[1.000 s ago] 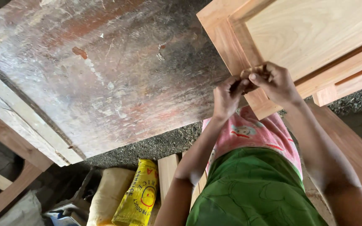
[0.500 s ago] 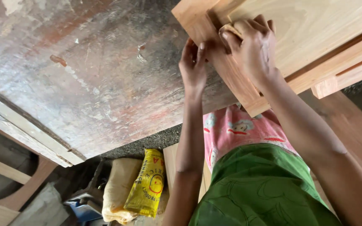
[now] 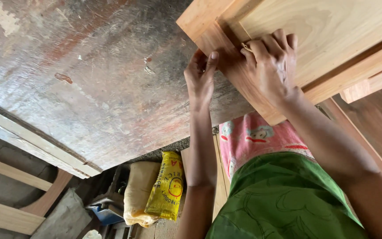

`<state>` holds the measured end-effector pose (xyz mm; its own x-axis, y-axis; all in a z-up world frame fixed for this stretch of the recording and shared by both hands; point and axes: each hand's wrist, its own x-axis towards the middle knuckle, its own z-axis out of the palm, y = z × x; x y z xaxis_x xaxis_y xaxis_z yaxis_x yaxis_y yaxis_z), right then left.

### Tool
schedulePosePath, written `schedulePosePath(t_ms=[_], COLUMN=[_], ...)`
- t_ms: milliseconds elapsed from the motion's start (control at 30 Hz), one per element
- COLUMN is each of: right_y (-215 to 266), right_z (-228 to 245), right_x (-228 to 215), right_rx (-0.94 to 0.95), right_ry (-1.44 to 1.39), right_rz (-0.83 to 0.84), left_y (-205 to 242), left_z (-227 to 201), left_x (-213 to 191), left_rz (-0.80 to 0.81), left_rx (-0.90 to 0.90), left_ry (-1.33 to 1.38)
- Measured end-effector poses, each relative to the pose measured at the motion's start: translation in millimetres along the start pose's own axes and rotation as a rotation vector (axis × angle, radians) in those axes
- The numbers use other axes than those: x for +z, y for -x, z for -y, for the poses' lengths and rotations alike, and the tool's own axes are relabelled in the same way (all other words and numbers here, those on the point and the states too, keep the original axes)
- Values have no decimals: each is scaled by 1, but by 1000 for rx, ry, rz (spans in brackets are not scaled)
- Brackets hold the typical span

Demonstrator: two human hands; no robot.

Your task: The person sands a wooden cabinet door with a sanding block. They hold the door with one hand and rub the surface with the block using the other hand, working on the flat panel and the frame edges.

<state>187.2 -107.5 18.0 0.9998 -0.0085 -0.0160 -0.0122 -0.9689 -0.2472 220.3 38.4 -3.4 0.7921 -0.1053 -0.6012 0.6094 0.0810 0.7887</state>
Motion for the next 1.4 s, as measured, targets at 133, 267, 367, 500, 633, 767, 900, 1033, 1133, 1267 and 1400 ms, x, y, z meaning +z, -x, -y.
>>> schedulePosePath(t_ms=[133, 267, 367, 500, 633, 767, 900, 1033, 1133, 1267, 1400], right_y=[-9, -46, -42, -20, -39, -27, -29, -45, -9, 2, -34], right_z=[9, 22, 15, 13, 18, 10, 11, 19, 3, 2, 18], right_x=[15, 10, 35, 8, 26, 32, 32, 21, 30, 38, 23], right_rx=[15, 2, 41, -18, -19, 41, 27, -45, -3, 15, -59], right_ry=[-77, -180, -165, -243, -227, -205, -248, -252, -196, -178, -291], right_rz=[-153, -220, -287, -184, -263, -215, -241, -285, -232, -244, -344], left_y=[-1, 2, 2, 7, 10, 9, 6, 9, 6, 7, 8], left_z=[-1, 2, 3, -5, -1, -6, -4, -5, -7, -2, -2], left_x=[1, 1, 0, 11, 7, 7, 5, 5, 6, 4, 3], left_rz=[-29, -43, -2, -133, -137, -113, -145, -109, -112, -141, -112], left_rx=[-11, -2, 96, 26, -19, -37, -55, -56, -37, -39, -60], left_ry=[-58, -72, -198, -192, -268, -199, -230, -178, -148, -240, -206])
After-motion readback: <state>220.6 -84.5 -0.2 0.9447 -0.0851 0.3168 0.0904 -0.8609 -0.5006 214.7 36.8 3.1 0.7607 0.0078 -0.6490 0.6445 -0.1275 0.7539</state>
